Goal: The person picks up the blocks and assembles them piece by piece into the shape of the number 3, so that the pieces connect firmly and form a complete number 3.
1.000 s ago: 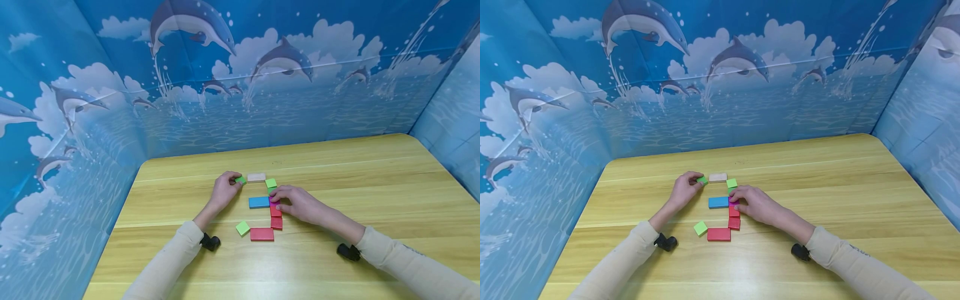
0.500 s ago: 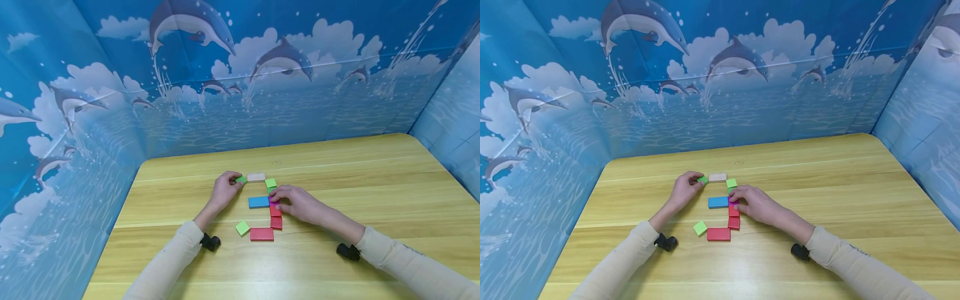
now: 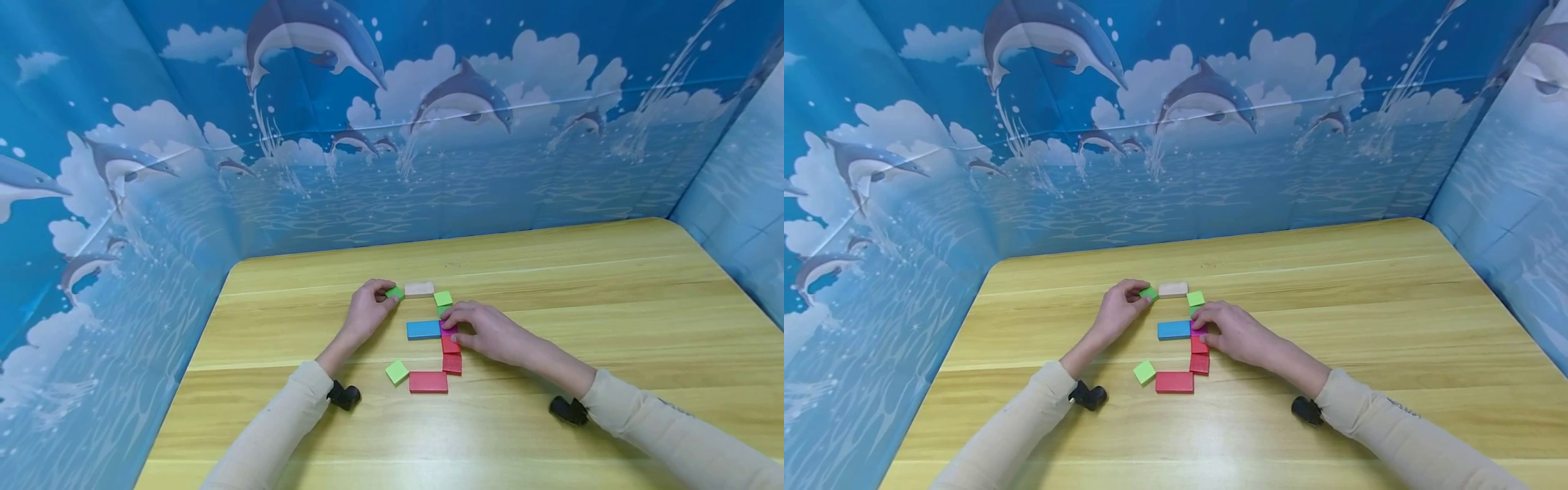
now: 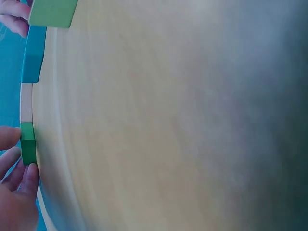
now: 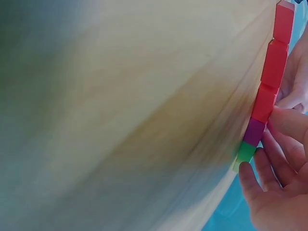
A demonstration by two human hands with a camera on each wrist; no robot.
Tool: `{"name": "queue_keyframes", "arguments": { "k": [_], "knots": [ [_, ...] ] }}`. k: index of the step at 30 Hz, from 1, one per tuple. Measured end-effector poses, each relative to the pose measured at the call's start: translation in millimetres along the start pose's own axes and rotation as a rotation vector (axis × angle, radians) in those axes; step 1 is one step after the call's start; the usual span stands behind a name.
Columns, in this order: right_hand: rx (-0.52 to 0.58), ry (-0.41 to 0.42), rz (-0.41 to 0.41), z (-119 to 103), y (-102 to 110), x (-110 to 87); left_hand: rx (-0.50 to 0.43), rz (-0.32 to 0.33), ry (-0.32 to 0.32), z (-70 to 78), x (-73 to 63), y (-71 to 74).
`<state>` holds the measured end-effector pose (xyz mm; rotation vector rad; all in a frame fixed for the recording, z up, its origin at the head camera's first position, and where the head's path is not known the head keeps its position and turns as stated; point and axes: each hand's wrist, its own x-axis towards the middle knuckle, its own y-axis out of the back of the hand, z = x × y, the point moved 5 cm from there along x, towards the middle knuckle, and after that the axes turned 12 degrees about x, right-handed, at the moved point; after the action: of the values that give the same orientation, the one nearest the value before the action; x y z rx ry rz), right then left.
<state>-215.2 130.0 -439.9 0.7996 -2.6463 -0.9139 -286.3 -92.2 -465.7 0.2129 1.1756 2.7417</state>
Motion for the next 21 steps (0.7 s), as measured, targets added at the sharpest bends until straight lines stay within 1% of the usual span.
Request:
{"name": "queue_keyframes", "arguments": {
  "k": [6, 13, 18, 21],
  "knots": [
    [-0.047, -0.008, -0.008, -4, 1, 3.5, 0.002, -0.002, -0.004, -0.6, 0.6, -0.9],
    [-0.093, 0.009, -0.016, -9, 3, 7.4, 0.005, 0.003, -0.002, 0.7, 1.2, -0.1],
    [-0.109, 0.008, -0.013, -11, 4, 6.3, -0.02, 0.03, -0.006, 1.0, -1.9, 5.6],
    [-0.101, -0.003, 0.013, -14, 7, 2.0, -0.035, 0.056, -0.02, 1.3, -5.5, 12.3]
  ]
}}
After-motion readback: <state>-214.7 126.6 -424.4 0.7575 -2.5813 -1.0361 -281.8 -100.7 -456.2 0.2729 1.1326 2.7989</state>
